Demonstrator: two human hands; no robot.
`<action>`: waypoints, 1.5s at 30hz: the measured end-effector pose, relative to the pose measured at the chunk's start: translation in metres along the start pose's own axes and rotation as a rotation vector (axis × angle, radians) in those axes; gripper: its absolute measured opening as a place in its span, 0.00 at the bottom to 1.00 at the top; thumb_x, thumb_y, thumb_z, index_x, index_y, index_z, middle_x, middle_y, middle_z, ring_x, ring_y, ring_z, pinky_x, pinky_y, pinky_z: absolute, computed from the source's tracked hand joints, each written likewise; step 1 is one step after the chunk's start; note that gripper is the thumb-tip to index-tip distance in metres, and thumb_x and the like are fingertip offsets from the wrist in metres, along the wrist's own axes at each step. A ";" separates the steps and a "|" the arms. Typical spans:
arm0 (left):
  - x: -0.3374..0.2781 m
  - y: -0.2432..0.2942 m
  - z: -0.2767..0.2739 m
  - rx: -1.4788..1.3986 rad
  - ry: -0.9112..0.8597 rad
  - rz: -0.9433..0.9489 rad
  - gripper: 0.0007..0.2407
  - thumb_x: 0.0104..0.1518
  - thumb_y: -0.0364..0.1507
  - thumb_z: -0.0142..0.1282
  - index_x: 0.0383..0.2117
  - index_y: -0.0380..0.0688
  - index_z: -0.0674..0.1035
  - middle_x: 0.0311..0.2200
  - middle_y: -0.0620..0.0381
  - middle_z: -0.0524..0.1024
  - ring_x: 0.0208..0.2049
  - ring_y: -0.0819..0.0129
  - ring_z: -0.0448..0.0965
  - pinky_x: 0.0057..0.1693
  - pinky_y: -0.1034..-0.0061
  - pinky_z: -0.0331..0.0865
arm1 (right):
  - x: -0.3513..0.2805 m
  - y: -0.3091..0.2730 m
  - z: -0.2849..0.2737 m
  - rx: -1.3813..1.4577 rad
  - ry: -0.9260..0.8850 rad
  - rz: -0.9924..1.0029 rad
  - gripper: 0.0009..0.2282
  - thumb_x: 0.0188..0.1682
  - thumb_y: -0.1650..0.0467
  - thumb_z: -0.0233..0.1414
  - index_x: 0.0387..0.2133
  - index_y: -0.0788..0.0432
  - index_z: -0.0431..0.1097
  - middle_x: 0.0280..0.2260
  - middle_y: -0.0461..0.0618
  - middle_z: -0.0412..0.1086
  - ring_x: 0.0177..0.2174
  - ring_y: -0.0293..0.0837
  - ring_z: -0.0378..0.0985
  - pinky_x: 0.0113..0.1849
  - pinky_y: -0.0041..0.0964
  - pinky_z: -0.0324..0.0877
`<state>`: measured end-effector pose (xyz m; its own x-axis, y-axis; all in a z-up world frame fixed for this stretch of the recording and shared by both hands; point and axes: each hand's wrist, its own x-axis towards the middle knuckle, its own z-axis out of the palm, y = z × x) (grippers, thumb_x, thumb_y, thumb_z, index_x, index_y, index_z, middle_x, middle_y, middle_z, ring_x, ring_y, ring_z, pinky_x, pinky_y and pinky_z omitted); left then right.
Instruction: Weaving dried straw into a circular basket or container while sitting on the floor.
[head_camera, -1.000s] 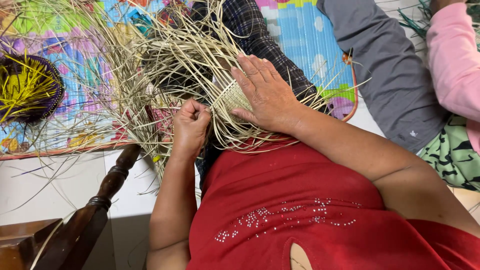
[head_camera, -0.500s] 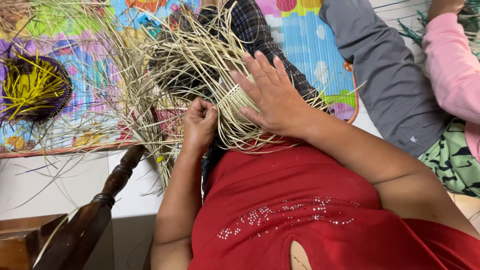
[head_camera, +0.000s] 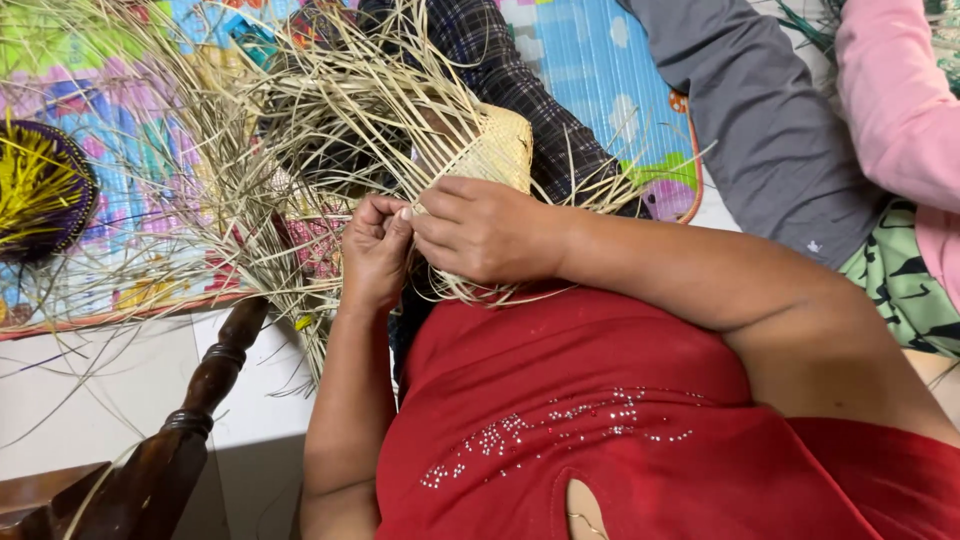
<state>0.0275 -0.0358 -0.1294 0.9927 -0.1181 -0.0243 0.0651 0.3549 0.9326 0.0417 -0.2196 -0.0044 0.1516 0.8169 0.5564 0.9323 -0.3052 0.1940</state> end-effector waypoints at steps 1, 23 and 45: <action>-0.002 0.000 0.000 -0.005 0.008 -0.002 0.04 0.65 0.26 0.56 0.37 0.38 0.76 0.21 0.60 0.76 0.22 0.82 0.71 0.33 0.88 0.65 | -0.003 -0.003 -0.014 0.008 -0.004 -0.005 0.11 0.59 0.72 0.41 0.36 0.63 0.72 0.34 0.57 0.68 0.39 0.58 0.73 0.43 0.55 0.71; -0.003 0.020 0.001 -0.028 -0.055 -0.050 0.01 0.65 0.22 0.54 0.36 0.40 0.75 0.25 0.67 0.71 0.22 0.86 0.63 0.30 0.90 0.60 | 0.012 -0.003 -0.087 0.063 -0.283 0.386 0.19 0.52 0.69 0.58 0.55 0.66 0.68 0.57 0.61 0.66 0.58 0.60 0.67 0.61 0.54 0.60; 0.009 0.056 0.016 0.341 0.047 0.031 0.05 0.61 0.28 0.63 0.31 0.42 0.79 0.20 0.62 0.71 0.23 0.79 0.67 0.32 0.84 0.63 | -0.034 0.004 -0.022 -0.164 -0.331 0.496 0.25 0.59 0.56 0.47 0.62 0.59 0.63 0.52 0.63 0.62 0.53 0.64 0.65 0.56 0.60 0.60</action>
<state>0.0387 -0.0324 -0.0718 0.9978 -0.0666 -0.0030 0.0048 0.0267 0.9996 0.0329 -0.2592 -0.0049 0.6726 0.6586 0.3375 0.6659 -0.7375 0.1124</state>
